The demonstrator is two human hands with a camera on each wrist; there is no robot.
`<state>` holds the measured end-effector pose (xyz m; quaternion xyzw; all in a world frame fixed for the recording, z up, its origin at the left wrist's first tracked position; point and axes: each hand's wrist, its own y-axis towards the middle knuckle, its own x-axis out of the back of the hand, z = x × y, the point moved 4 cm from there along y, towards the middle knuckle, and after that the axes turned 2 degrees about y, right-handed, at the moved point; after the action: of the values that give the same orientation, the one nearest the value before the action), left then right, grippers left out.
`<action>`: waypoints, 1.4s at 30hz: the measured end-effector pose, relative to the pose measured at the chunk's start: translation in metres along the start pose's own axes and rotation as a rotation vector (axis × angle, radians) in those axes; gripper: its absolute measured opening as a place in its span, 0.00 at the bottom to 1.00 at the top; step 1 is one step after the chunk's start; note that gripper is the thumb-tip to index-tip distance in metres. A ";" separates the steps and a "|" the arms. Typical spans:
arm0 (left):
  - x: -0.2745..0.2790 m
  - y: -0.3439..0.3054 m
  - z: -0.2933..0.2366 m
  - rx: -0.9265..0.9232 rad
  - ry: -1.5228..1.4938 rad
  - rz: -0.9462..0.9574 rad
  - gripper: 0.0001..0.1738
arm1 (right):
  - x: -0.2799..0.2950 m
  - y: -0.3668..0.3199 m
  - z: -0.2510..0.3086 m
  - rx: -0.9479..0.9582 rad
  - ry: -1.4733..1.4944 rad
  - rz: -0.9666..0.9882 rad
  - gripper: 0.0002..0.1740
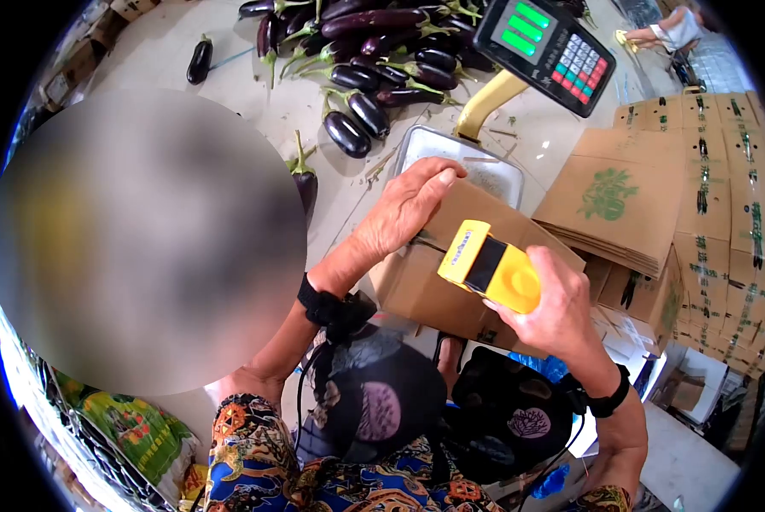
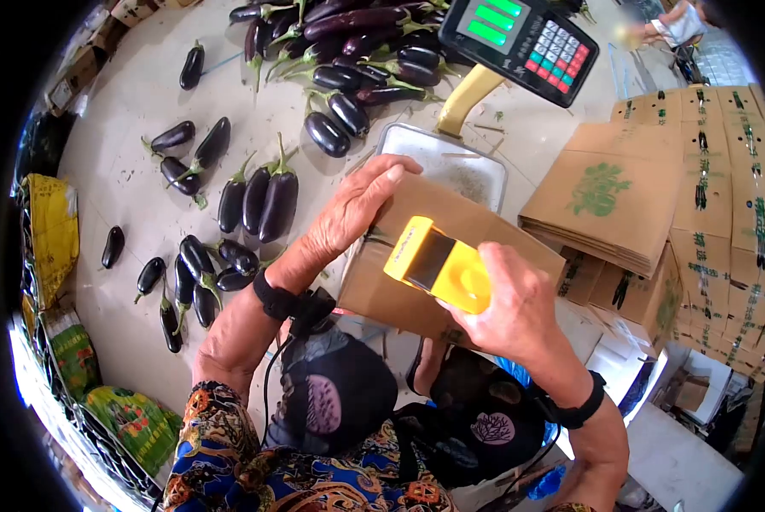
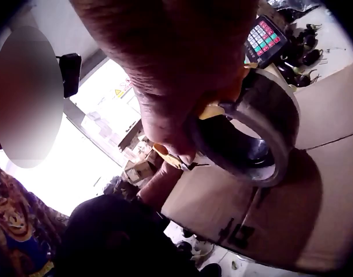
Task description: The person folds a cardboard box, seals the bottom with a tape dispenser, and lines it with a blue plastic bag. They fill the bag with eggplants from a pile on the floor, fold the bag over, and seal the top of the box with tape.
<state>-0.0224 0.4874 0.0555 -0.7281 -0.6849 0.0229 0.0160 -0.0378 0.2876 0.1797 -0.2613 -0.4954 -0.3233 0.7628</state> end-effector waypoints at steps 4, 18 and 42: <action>-0.011 0.003 0.000 -0.634 0.499 -0.042 0.16 | 0.002 0.002 0.001 0.017 0.055 -0.040 0.33; -0.028 -0.002 -0.030 -0.172 0.525 -0.097 0.13 | 0.001 -0.013 -0.002 0.016 -0.013 0.051 0.33; -0.032 0.005 -0.026 -0.109 0.681 -0.078 0.15 | 0.037 -0.174 -0.184 -0.060 -0.005 -0.078 0.40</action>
<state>-0.0174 0.4557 0.0813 -0.6669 -0.6678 -0.2587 0.2057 -0.0497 0.0325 0.1592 -0.2653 -0.4974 -0.3668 0.7400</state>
